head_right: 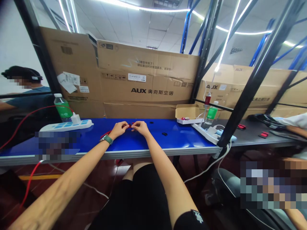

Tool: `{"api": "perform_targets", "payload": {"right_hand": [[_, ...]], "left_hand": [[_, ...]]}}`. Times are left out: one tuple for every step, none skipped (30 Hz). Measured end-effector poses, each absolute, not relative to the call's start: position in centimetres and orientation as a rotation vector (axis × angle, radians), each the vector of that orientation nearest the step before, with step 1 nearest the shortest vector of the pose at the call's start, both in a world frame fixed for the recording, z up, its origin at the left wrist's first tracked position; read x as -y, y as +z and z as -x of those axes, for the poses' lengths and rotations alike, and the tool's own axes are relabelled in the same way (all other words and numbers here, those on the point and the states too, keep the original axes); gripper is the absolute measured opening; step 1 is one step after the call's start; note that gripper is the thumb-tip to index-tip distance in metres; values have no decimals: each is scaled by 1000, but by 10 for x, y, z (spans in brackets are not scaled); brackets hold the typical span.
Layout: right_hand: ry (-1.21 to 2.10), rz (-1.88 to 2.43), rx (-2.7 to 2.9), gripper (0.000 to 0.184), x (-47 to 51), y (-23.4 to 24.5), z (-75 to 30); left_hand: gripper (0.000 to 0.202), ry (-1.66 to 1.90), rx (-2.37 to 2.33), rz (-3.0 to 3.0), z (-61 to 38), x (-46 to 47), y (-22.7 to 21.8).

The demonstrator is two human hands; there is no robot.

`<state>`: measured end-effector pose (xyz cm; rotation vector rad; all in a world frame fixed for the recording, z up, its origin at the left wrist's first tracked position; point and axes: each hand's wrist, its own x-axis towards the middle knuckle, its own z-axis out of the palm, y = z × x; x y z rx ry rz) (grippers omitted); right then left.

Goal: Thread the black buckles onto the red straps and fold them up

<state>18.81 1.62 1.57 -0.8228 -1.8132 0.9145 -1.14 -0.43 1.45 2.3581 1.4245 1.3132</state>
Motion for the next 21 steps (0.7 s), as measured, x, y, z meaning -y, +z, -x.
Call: {"api": "perform_targets", "payload": {"right_hand": [[934, 813, 1802, 27, -16, 15, -189], [948, 808, 1794, 30, -17, 15, -189], [962, 802, 1793, 34, -17, 15, -189], [977, 793, 1800, 39, -17, 14, -190], [993, 781, 1812, 42, -17, 14, -190], [1009, 765, 1823, 44, -17, 13, -190], [1023, 748, 1830, 44, -17, 12, -190], [1035, 733, 1832, 44, -18, 12, -189], [1044, 728, 1834, 43, -18, 11, -189], [1051, 737, 1844, 43, -19, 10, -189], [1052, 757, 1864, 42, -20, 10, -189], [1049, 786, 1886, 41, -21, 9, -190], [1044, 820, 1905, 40, -21, 9, -190], [1041, 852, 1916, 39, -21, 9, -190], [1042, 878, 1916, 38, -22, 9, -190], [1047, 897, 1902, 37, -22, 9, -191], [1054, 912, 1877, 35, -22, 9, -191], [1065, 922, 1848, 33, -21, 10, -191], [1078, 926, 1811, 31, -21, 10, -191], [1093, 922, 1770, 30, -20, 10, -191], [1113, 913, 1734, 30, -20, 11, -191]], "left_hand": [[23, 1304, -1420, -2364, 11, 6, 15], [23, 1289, -1412, -2373, 10, 7, 16], [23, 1269, -1398, -2388, 10, 8, 16], [24, 1246, -1379, -2404, 9, 9, 17], [24, 1225, -1361, -2418, 9, 9, 17], [24, 1209, -1344, -2430, 9, 10, 17], [24, 1201, -1333, -2439, 9, 10, 17], [23, 1194, -1328, -2445, 9, 10, 17], [23, 1182, -1328, -2453, 9, 10, 17], [22, 1154, -1329, -2463, 9, 10, 17], [21, 1114, -1331, -2476, 10, 11, 16], [21, 1072, -1331, -2486, 10, 11, 16], [19, 1049, -1325, -2492, 9, 11, 16], [18, 1053, -1304, -2499, 9, 12, 16], [19, 1082, -1263, -2512, 8, 13, 16], [23, 1127, -1204, -2533, 8, 14, 16], [29, 1168, -1135, -2561, 7, 14, 16], [36, 1191, -1069, -2593, 7, 15, 16], [40, 1195, -1026, -2623, 6, 16, 17], [41, 1186, -1012, -2644, 6, 16, 17], [39, 1173, -1025, -2654, 6, 16, 17]]}}
